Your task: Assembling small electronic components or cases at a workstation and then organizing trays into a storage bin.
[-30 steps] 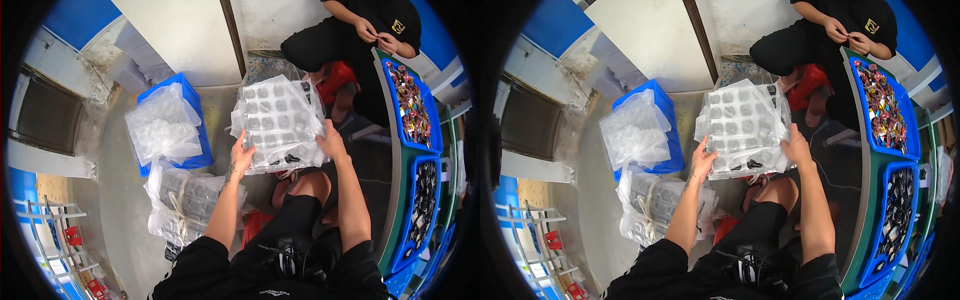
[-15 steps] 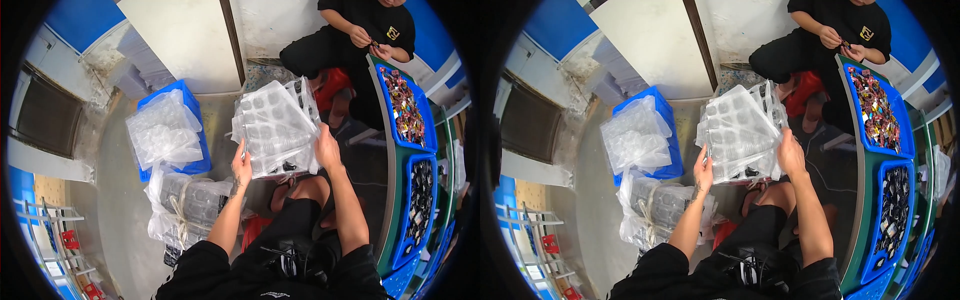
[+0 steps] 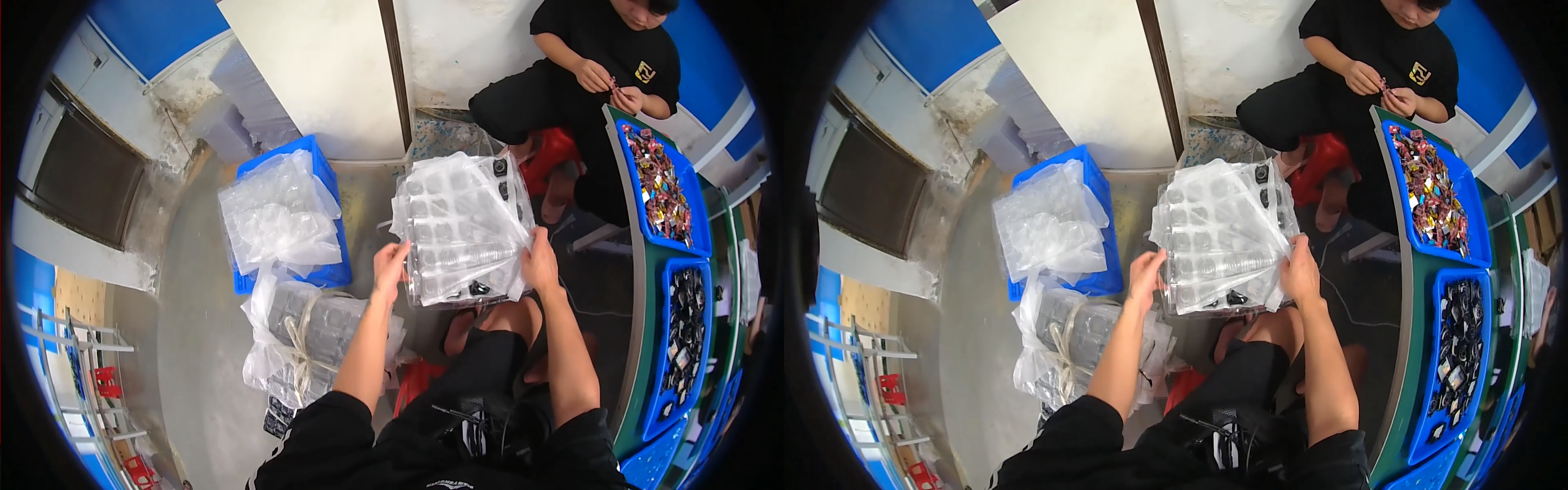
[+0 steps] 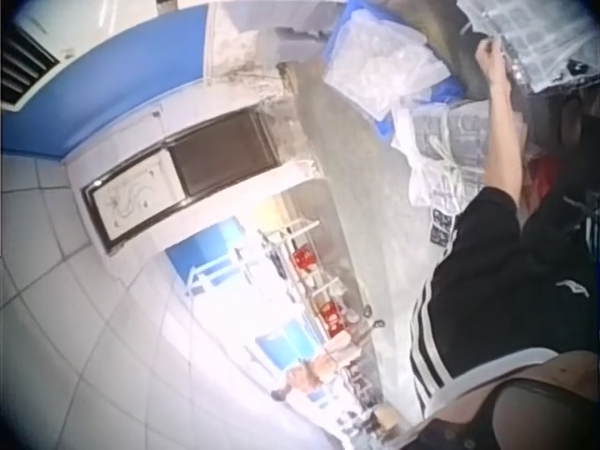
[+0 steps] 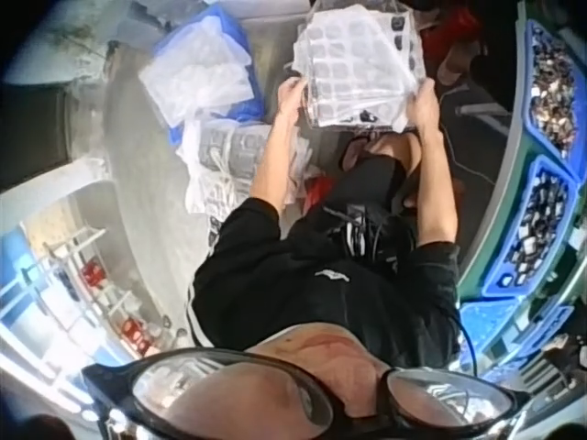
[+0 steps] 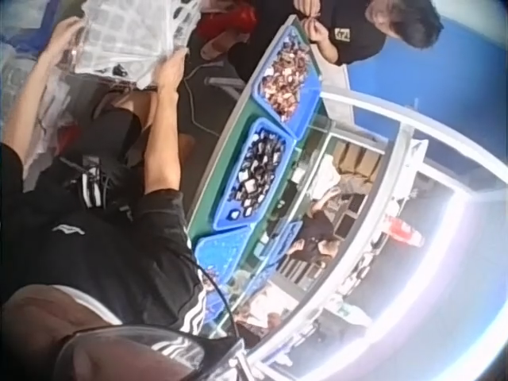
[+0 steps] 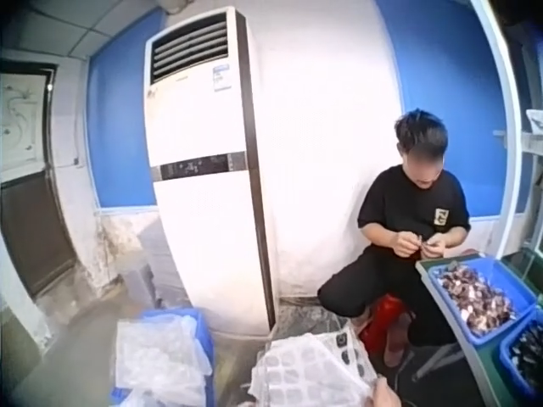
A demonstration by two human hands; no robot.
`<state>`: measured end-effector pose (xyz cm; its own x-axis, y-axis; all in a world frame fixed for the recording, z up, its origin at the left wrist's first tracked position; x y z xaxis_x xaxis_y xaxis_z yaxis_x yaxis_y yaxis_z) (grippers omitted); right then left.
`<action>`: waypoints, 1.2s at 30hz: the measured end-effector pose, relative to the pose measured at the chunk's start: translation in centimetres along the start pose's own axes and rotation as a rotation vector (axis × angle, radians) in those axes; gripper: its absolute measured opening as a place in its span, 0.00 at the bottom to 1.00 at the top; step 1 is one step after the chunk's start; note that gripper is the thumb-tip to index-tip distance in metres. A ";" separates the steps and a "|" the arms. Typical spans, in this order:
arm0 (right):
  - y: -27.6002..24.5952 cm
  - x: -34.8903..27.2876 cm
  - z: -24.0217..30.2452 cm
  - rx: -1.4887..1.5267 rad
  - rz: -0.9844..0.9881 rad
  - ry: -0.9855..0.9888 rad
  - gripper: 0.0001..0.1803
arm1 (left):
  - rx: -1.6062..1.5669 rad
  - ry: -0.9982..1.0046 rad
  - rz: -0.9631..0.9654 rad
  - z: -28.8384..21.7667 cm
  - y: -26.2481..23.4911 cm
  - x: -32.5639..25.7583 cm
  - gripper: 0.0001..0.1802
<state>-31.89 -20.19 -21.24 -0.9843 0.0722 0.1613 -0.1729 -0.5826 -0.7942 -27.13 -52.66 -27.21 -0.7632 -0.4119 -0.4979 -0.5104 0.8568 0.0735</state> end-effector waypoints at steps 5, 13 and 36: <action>-1.0 0.9 0.8 -0.022 0.088 -0.099 0.23 | 0.162 -0.008 0.088 -1.8 1.8 0.3 0.27; -1.7 -0.7 2.0 -0.025 0.060 -0.150 0.21 | 0.207 0.221 0.159 -1.5 2.3 -1.3 0.39; -13.1 -9.8 8.2 0.114 -0.184 -0.180 0.18 | 0.114 0.475 0.302 -10.0 0.2 -12.8 0.40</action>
<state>-19.69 -19.85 -7.61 -0.9126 0.0467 0.4062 -0.3331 -0.6612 -0.6722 -21.48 -50.31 -12.17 -0.9762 -0.2154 -0.0246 -0.2164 0.9752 0.0459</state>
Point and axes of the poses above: each hand's wrist, its own x-axis towards the middle knuckle, its own y-axis out of the palm, z = x × y, the point moved 3 cm from there along x, towards the middle knuckle, and after that the axes turned 9 degrees about -z, right-handed, at the moved point
